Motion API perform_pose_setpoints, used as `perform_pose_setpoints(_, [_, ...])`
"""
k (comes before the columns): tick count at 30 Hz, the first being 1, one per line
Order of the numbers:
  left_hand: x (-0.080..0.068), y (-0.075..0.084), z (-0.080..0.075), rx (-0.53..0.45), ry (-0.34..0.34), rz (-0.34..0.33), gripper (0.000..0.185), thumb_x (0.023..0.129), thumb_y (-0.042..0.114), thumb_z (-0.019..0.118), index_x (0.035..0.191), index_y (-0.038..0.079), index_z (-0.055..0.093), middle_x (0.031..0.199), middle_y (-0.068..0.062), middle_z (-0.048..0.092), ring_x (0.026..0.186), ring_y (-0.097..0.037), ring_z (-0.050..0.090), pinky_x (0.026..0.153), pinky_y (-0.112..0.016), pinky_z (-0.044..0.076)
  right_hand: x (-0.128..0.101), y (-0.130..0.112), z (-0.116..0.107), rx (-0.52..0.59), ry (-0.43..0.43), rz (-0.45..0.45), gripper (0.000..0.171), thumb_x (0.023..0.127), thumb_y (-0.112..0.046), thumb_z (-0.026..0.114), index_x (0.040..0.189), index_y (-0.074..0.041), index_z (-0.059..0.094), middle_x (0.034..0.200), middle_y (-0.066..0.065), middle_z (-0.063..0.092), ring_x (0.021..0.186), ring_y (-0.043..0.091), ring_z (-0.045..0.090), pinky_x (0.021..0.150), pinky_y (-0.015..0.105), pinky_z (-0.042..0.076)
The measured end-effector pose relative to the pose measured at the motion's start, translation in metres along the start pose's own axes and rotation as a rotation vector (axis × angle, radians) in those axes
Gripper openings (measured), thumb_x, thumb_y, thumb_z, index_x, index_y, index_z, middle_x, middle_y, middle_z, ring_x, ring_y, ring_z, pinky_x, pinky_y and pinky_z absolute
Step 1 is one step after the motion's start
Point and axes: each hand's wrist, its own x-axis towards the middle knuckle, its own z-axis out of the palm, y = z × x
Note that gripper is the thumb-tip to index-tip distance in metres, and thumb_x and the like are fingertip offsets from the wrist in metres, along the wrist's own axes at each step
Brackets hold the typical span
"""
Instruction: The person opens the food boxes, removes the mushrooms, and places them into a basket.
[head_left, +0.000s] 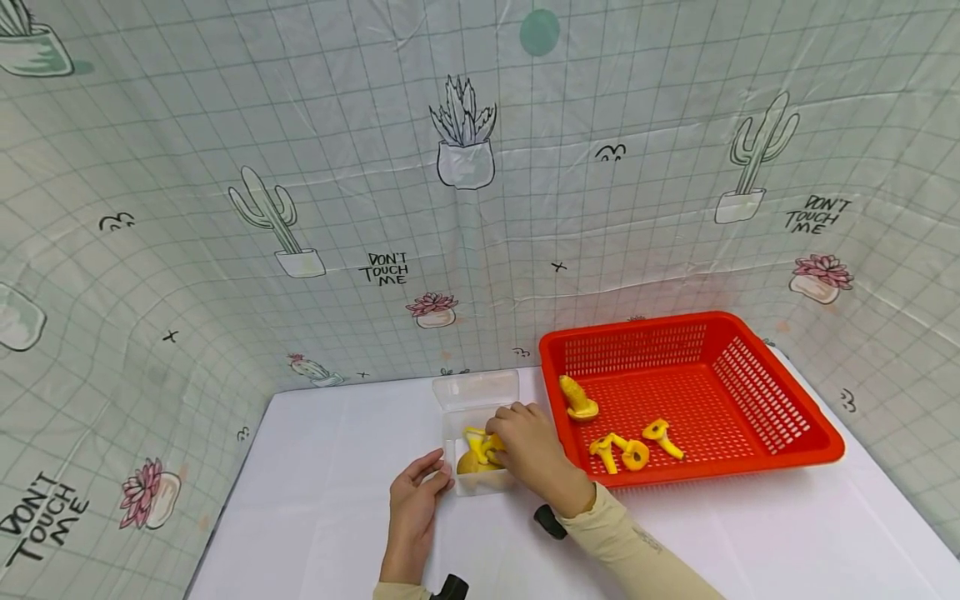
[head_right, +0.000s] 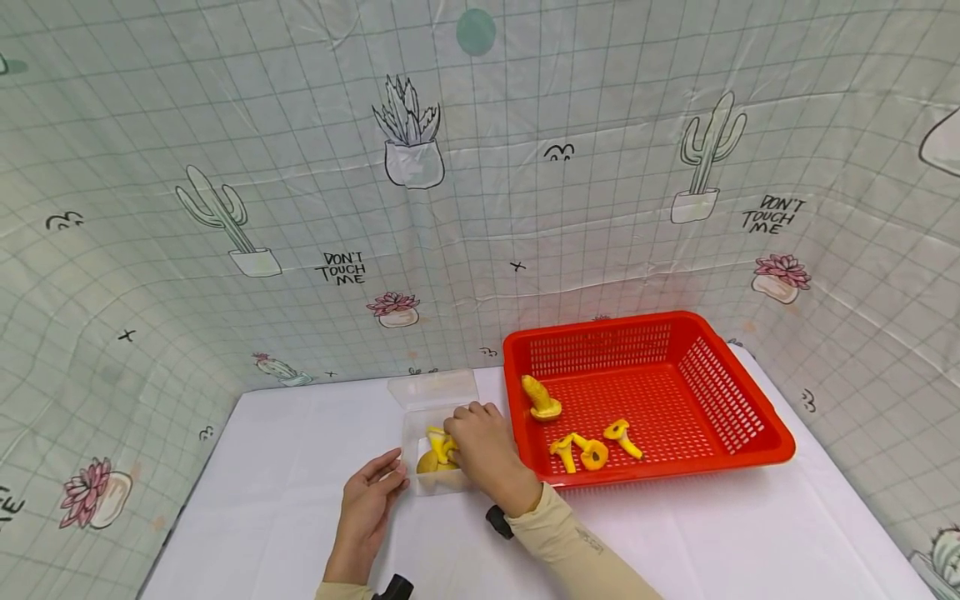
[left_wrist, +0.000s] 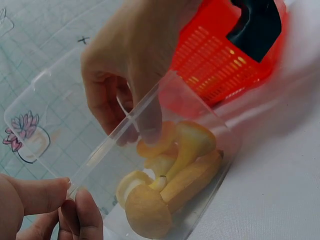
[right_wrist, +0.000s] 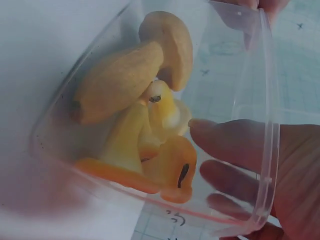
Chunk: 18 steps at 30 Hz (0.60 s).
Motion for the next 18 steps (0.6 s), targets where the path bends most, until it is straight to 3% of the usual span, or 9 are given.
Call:
perform_pose_setpoints(7, [-0.0023,0.0029,0.0019,0.009,0.013,-0.001,0.039,0.096,-0.014,0.063,0.134,-0.022,0.056,0.101,-0.006,0.061,0.084,-0.008,0.061,0.074,-0.016,0.059,0.0052,-0.0012,0.0013,-0.126,-0.02,-0.015,0.027,0.077,-0.025,0.096,0.098,-0.018,0.081,0.096,0.0,0.075,0.089,0.022,0.064,0.081,0.036,0.052])
perform_pose_setpoints(18, [-0.0025,0.0013,0.002,0.006,0.01,0.006,0.037,0.097,-0.015,0.061,0.133,-0.023,0.056,0.101,-0.006,0.061,0.084,-0.008,0.06,0.074,-0.017,0.059,0.0089,-0.0021,0.0031,-0.18,0.004,0.001,0.019,0.078,-0.018,0.094,0.091,-0.019,0.08,0.086,0.0,0.071,0.083,0.021,0.063,0.077,0.034,0.049])
